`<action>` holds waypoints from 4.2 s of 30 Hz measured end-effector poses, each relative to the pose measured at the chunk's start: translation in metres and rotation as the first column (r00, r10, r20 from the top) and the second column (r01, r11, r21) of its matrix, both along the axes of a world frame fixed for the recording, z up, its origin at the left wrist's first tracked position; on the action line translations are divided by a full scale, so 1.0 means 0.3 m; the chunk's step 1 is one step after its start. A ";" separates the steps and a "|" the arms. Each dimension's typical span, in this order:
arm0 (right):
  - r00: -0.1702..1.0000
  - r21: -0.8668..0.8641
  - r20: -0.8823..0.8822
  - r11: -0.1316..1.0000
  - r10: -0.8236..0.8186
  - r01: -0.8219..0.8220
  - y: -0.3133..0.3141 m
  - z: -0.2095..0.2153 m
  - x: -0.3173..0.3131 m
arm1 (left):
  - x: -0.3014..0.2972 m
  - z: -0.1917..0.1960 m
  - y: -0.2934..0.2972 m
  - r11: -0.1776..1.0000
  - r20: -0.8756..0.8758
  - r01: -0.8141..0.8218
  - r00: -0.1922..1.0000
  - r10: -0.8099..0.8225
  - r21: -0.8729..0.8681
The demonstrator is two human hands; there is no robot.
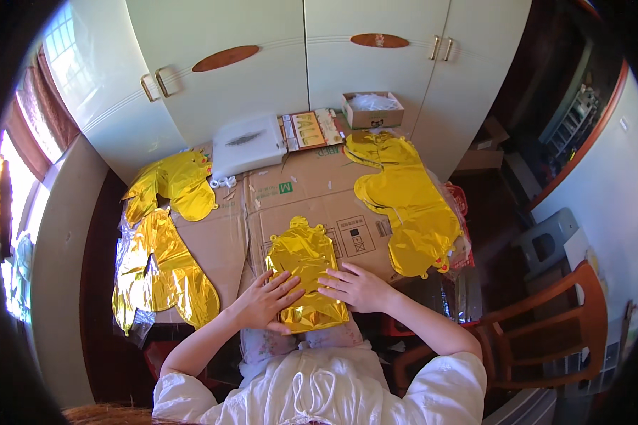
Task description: Folding gold foil star-shaped balloons on a flat surface.
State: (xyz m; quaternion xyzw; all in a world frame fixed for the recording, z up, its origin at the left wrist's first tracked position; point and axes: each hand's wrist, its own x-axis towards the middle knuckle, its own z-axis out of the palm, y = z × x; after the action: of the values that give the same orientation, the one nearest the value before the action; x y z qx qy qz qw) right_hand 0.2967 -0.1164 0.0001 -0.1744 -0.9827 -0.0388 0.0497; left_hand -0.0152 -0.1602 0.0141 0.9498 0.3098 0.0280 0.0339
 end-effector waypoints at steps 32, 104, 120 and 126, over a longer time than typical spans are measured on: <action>0.442 -0.489 -0.556 0.707 -0.704 0.511 0.036 -0.125 -0.168 | 0.109 -0.063 0.020 0.538 0.554 -0.589 0.176 0.814 -0.603; 0.589 -0.115 -0.510 0.728 -0.627 0.675 0.029 -0.079 -0.232 | 0.090 -0.114 -0.024 0.506 0.507 -0.804 0.310 0.804 -0.312; 0.611 -0.135 -0.460 0.731 -0.644 0.668 0.028 -0.080 -0.232 | 0.200 -0.020 0.091 0.793 0.381 -0.606 0.750 0.541 0.068; 0.503 -0.251 -0.567 0.718 -0.653 0.649 0.045 -0.101 -0.221 | 0.168 -0.110 0.139 0.778 0.217 -0.610 0.788 0.576 0.150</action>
State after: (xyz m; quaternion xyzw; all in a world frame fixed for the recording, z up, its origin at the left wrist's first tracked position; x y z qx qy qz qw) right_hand 0.2304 -0.1029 -0.0301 -0.5328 -0.7702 0.0076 0.3504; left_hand 0.0351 -0.1184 -0.0189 0.7958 0.5853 0.1459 -0.0535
